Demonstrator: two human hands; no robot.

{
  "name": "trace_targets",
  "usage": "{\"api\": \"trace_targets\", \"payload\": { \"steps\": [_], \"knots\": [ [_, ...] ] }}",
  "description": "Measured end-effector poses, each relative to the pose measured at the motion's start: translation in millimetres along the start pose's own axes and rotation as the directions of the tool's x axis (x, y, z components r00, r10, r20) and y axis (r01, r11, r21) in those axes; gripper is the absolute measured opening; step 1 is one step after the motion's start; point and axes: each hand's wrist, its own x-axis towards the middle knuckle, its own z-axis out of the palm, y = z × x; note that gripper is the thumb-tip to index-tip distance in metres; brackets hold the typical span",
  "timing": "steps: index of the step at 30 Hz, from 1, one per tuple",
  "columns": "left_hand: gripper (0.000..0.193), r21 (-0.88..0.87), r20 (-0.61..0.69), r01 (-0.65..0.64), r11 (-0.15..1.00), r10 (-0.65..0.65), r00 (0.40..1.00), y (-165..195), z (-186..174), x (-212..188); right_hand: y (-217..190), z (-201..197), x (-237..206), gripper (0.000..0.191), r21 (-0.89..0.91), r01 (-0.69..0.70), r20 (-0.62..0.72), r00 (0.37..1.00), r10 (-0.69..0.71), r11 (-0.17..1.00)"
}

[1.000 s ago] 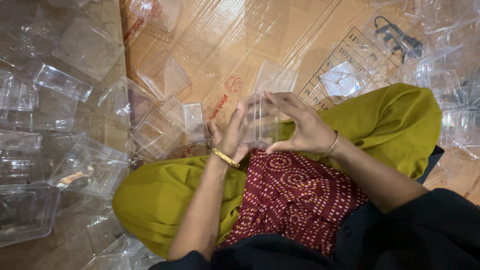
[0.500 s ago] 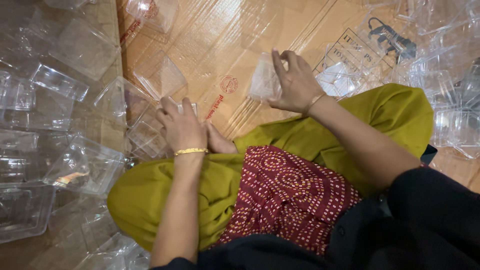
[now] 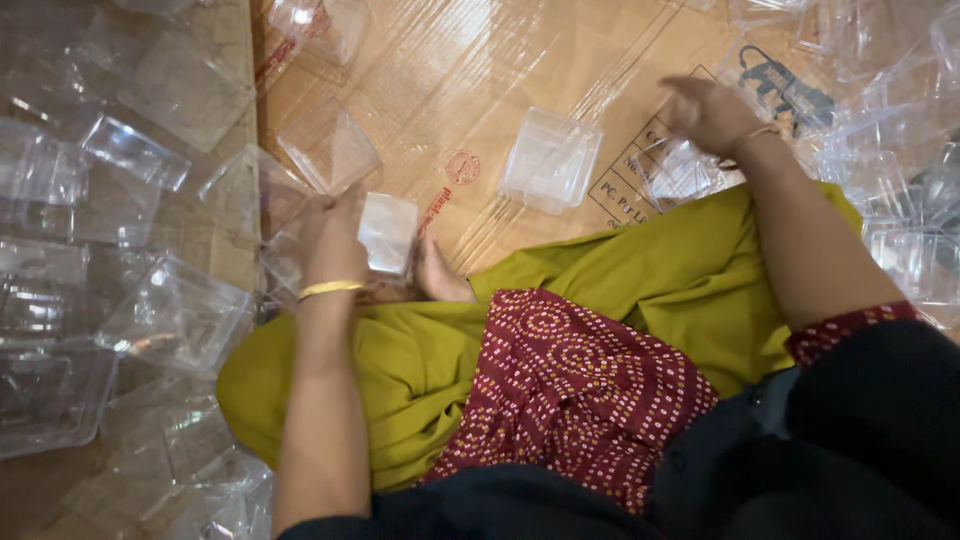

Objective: The person sits on the floor and repeatedly picks up clear plastic containers, separates them, and stacks them into neat piles. The person handles the containers one by one, aligning them carefully before placing them into growing stacks.

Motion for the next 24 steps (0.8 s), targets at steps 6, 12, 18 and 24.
{"api": "trace_targets", "payload": {
  "steps": [6,12,18,24],
  "knots": [
    [0.116,0.412,0.021,0.087,0.907,-0.105,0.994,54.7,18.7,-1.2,9.7,-7.4,-6.6,0.044,0.893,0.045,-0.219,0.914,0.343,0.449],
    [0.087,0.254,0.067,-0.198,0.947,0.187,0.980,47.6,-15.0,-6.5,-20.5,18.4,11.0,0.056,-0.007,-0.152,-0.114,0.982,0.150,0.988],
    [0.079,0.268,0.059,-0.292,0.918,0.287,0.956,51.1,-54.5,-30.0,-52.7,25.0,18.3,0.117,-0.220,-0.461,0.237,0.830,0.506,0.860],
    [0.074,-0.131,0.120,-0.450,0.883,0.464,0.877,57.9,-84.6,-40.5,-54.4,9.9,25.4,0.093,-0.027,-0.600,0.063,0.797,0.601,0.799]
  ]
}}
